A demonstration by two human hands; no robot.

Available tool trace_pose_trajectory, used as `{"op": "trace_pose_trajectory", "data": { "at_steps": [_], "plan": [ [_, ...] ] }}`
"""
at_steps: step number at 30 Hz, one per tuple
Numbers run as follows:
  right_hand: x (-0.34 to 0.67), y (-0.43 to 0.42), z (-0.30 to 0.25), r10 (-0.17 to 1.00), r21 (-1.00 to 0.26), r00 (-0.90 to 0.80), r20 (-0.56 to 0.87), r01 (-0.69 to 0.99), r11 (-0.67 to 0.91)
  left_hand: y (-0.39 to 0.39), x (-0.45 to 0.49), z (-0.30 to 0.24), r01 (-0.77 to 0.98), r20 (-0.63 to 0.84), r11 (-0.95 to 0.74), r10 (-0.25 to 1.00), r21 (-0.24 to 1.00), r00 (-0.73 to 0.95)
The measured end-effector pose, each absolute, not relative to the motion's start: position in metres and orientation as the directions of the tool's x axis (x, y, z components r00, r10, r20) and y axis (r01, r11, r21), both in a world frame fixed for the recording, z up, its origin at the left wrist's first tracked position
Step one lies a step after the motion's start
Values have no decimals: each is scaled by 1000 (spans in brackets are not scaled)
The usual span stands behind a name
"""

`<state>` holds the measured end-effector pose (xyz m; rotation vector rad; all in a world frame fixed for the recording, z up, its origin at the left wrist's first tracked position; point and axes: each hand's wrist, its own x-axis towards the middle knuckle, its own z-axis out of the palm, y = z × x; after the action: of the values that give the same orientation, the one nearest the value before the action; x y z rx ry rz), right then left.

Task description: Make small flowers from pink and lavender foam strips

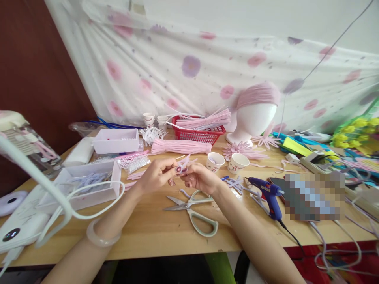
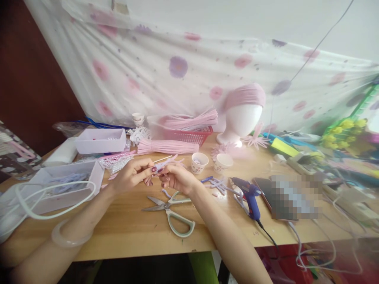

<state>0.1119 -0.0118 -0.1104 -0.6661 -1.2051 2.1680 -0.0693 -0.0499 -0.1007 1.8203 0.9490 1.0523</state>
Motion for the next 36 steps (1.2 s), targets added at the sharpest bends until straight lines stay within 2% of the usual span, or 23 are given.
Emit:
{"op": "trace_pose_trajectory", "data": {
  "at_steps": [3, 5, 7, 9, 11, 12, 15, 18, 21, 25, 30, 33, 36],
  "plan": [
    [113, -13, -108, 623, -833, -760, -187, -214, -511, -50, -70, -102, 32, 222, -261, 874, 965, 432],
    [113, -16, -106, 649, -843, -744, -163, -237, -483, -48, -71, -105, -76, 170, -152, 880, 985, 443],
    [111, -20, -103, 716, -902, -694, -71, -261, -343, -44, -72, -109, -156, 125, -63, 896, 986, 426],
    [111, -23, -98, 766, -966, -641, 56, -229, -121, -41, -72, -110, -197, 105, -26, 910, 980, 402],
    [112, -25, -92, 781, -990, -613, 119, -136, 44, -40, -72, -110, -216, 119, -37, 917, 976, 381],
    [113, -25, -90, 795, -993, -596, 115, -89, 77, -40, -71, -109, -224, 128, -44, 918, 974, 374],
    [117, -22, -89, 847, -999, -530, 42, -11, 42, -41, -70, -108, -240, 159, -71, 914, 968, 372],
    [116, -19, -93, 879, -995, -467, 95, -77, 66, -42, -70, -108, -260, 196, -97, 903, 961, 383],
    [112, -20, -99, 878, -960, -425, 221, -251, 120, -45, -70, -109, -312, 229, -93, 870, 946, 436],
    [107, -22, -103, 874, -903, -419, 246, -427, 49, -48, -66, -104, -303, 193, -33, 832, 953, 519],
    [110, -24, -96, 909, -904, -305, 285, -401, 149, -50, -70, -99, -233, 212, -121, 880, 965, 424],
    [113, -26, -91, 906, -923, -300, 298, -334, 192, -50, -75, -98, -140, 225, -184, 887, 973, 402],
    [114, -27, -90, 914, -933, -287, 287, -301, 198, -52, -76, -96, -131, 268, -236, 896, 963, 355]
  ]
}}
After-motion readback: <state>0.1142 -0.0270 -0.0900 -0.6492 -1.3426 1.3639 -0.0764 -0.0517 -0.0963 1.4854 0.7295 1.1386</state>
